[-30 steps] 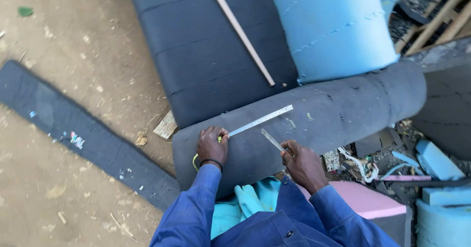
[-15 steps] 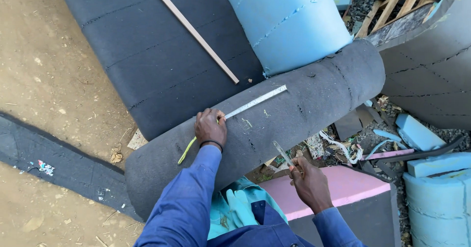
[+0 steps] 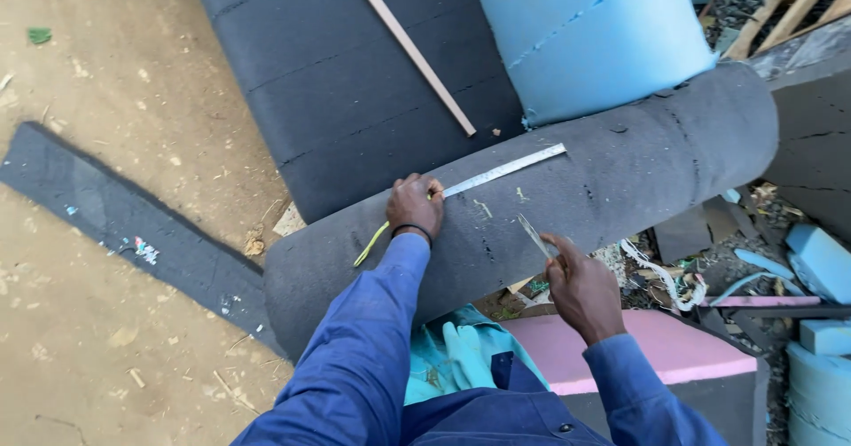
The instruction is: Measuring and marking a roll of foam for cutting using a tape measure, marker, and a metal ruler.
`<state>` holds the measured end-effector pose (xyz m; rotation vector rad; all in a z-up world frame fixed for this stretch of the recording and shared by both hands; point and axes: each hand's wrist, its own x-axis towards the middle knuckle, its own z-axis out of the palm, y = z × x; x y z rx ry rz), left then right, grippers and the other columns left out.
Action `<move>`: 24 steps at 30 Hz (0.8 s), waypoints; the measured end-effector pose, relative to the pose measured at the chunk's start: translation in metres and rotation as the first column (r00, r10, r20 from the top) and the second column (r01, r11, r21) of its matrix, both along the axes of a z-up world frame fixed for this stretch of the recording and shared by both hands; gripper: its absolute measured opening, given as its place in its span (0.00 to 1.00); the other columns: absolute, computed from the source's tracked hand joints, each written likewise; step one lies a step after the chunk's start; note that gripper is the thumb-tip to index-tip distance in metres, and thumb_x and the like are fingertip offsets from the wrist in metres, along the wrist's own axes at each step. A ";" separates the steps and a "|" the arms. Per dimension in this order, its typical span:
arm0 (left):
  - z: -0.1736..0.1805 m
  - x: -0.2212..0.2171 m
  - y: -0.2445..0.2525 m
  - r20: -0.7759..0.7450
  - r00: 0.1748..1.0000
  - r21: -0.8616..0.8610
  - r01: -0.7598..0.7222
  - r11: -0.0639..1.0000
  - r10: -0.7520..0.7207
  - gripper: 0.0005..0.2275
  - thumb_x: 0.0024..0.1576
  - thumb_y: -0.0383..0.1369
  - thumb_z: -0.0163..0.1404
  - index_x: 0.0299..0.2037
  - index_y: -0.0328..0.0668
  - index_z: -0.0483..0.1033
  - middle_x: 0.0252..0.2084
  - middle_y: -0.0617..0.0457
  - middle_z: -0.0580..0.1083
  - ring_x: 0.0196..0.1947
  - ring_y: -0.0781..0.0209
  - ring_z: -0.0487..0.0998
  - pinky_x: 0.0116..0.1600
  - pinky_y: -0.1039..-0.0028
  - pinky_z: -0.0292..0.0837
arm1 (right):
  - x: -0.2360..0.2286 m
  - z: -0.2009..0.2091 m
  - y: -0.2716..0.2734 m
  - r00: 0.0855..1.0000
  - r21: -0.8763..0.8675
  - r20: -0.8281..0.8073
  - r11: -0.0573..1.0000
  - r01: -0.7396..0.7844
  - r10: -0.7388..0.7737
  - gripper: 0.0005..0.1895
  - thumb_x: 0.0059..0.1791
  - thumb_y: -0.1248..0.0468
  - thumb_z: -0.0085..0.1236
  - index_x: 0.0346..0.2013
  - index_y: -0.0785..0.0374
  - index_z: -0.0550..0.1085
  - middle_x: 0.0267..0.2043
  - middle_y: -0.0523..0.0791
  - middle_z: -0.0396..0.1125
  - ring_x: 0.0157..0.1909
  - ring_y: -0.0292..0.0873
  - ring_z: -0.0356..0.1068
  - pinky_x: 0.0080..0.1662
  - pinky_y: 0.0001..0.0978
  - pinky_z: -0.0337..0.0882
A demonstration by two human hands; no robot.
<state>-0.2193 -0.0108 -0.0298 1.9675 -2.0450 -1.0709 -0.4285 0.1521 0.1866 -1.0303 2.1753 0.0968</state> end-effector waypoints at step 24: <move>0.067 0.101 0.065 -0.195 0.981 -0.174 -0.024 0.985 -0.010 0.05 0.59 0.30 0.65 0.39 0.54 0.83 0.40 0.52 0.80 0.51 0.41 0.84 0.61 0.51 0.80 | 0.014 0.000 -0.007 0.983 0.113 0.058 0.977 -0.179 0.174 0.29 0.57 0.58 0.47 0.74 0.44 0.76 0.53 0.57 0.85 0.62 0.72 0.80 0.64 0.74 0.76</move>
